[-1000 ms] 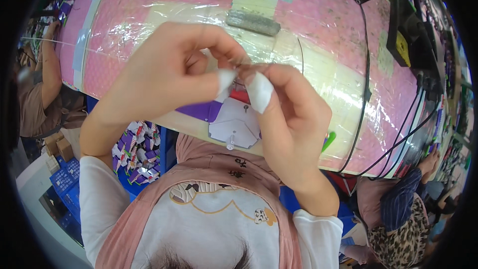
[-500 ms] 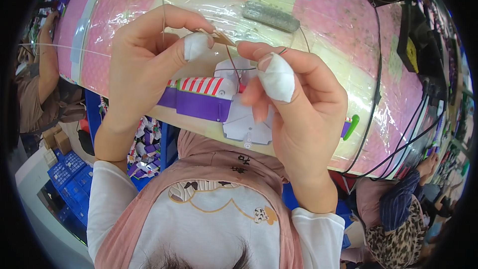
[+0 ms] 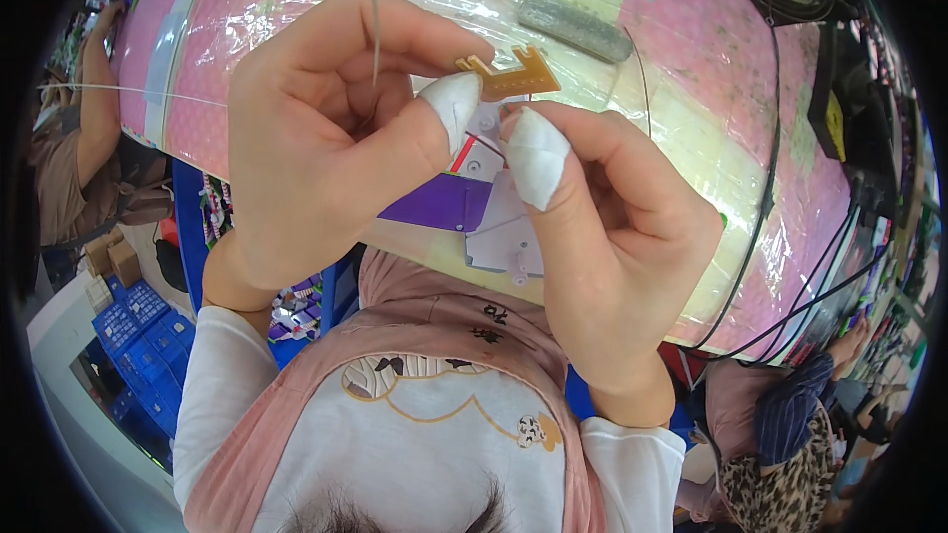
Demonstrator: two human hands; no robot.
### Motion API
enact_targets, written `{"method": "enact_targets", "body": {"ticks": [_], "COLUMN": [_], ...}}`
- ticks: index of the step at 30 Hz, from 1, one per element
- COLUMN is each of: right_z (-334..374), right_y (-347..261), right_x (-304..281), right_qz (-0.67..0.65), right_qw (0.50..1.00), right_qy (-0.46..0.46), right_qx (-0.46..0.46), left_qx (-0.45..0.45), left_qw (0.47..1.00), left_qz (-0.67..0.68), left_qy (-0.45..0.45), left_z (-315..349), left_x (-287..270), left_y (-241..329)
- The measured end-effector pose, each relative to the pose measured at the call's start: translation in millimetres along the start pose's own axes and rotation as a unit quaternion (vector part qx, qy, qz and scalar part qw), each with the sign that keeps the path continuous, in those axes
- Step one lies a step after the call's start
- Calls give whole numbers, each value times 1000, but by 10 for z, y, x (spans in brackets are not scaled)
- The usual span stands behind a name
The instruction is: Soldering wires to a circuit board and assembling toy components on a factory assembly line.
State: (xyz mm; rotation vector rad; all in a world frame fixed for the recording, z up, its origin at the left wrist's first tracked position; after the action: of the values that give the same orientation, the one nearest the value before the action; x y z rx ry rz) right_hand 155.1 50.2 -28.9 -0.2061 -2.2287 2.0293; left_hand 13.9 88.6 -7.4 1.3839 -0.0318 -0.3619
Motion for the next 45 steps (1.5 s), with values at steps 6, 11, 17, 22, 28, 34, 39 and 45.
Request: {"method": "enact_targets", "body": {"ticks": [6,11,17,22,28,34,39,45], "right_z": [3,4,-3,-13,-5,-17,-35,-73], "right_y": [9,13,22,18,15,-32,31,-90], "right_x": [17,26,41,15,-53,-26,-51,-34], "right_qz": [-26,-29,-54,-26,-20,2,-34,195], "right_qw": [999,999,997,998,999,995,995,975], "right_qy": [-20,-26,-39,-48,-26,-68,-79,-68], "right_qx": [9,4,26,-14,-43,-70,58,-78], "left_qx": [-8,14,25,116,275,287,274,187], "left_qw": [1000,1000,996,984,930,918,921,959], "left_qz": [-4,-20,-84,-129,-202,-241,-260,-209], "left_qy": [10,11,6,46,136,131,92,43], "left_z": [50,79,116,160,289,374,298,29], "left_x": [24,25,51,86,163,177,178,118], "left_y": [17,32,75,186,337,379,351,273]}}
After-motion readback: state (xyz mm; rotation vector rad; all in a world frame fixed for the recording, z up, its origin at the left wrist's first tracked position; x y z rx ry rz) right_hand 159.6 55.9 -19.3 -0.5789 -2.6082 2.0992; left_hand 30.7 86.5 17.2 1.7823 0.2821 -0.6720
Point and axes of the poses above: each hand's wrist, its own z-axis away from the middle knuckle, its own x-axis out of the palm, y = z × x, the point moved 9 cm from there along -z, towards the middle knuckle, and after that the axes turned 11 degrees about -x, right-handed, at the moved point
